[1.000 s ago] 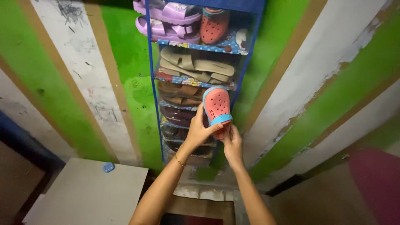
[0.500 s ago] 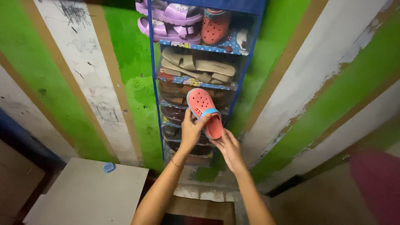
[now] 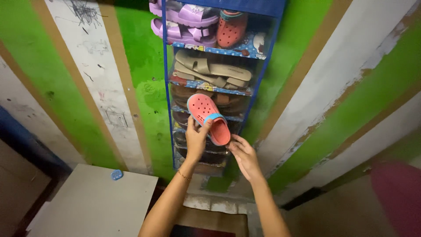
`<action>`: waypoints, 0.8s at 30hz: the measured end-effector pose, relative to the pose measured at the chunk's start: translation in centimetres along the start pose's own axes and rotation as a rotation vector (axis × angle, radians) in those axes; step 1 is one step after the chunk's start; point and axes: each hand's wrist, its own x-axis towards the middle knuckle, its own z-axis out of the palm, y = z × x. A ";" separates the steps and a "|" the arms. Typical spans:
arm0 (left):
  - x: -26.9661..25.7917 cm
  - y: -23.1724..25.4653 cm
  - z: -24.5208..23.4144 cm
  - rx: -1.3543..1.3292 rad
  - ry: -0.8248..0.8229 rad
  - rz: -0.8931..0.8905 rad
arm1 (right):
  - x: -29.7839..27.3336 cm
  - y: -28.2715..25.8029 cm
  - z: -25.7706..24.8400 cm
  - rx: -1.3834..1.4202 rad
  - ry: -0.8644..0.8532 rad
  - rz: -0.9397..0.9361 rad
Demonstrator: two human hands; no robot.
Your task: Remove shoes from a hanging organizer and place them neatly on a table
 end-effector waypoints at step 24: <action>-1.1 -1.5 -2.3 0.058 -0.021 -0.032 | 6.8 -3.9 -3.9 -0.045 0.427 -0.274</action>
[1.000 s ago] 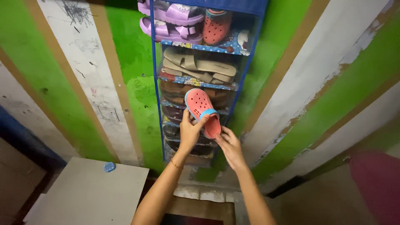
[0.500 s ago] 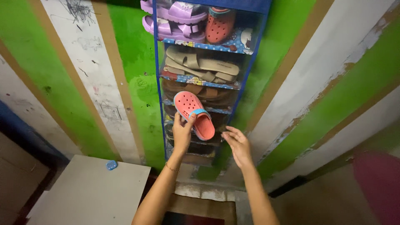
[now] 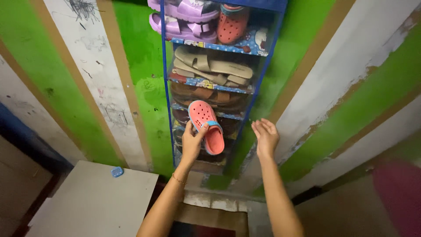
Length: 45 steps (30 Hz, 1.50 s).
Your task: Remove shoes from a hanging organizer and place them neatly on a table
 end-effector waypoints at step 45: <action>-2.5 -1.1 2.1 0.079 -0.414 0.149 | -3.8 1.8 5.9 -0.447 -0.232 -0.422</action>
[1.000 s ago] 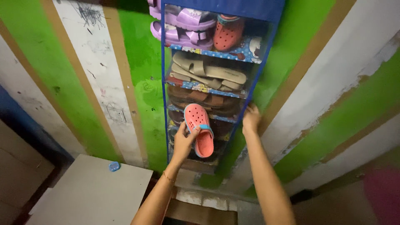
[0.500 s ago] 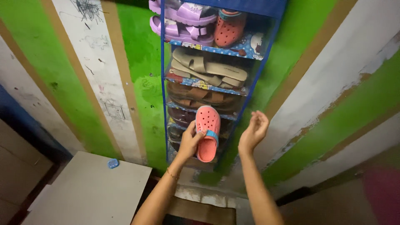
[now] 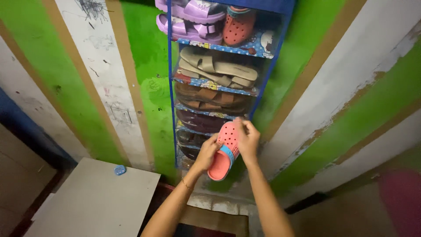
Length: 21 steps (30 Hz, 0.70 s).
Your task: Remove shoes from a hanging organizer and place them neatly on a table
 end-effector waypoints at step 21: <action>-7.9 -10.2 -7.5 -0.518 0.414 -0.652 | -10.3 1.5 6.7 0.037 -0.225 0.221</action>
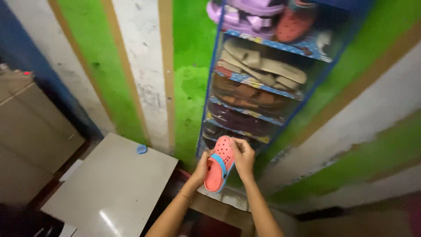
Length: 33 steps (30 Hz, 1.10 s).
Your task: Remove shoes from a hanging organizer and place them neatly on a table
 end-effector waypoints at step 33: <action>5.9 -8.1 -36.8 0.741 0.546 -0.096 | -16.1 28.7 27.5 -0.089 -0.767 0.755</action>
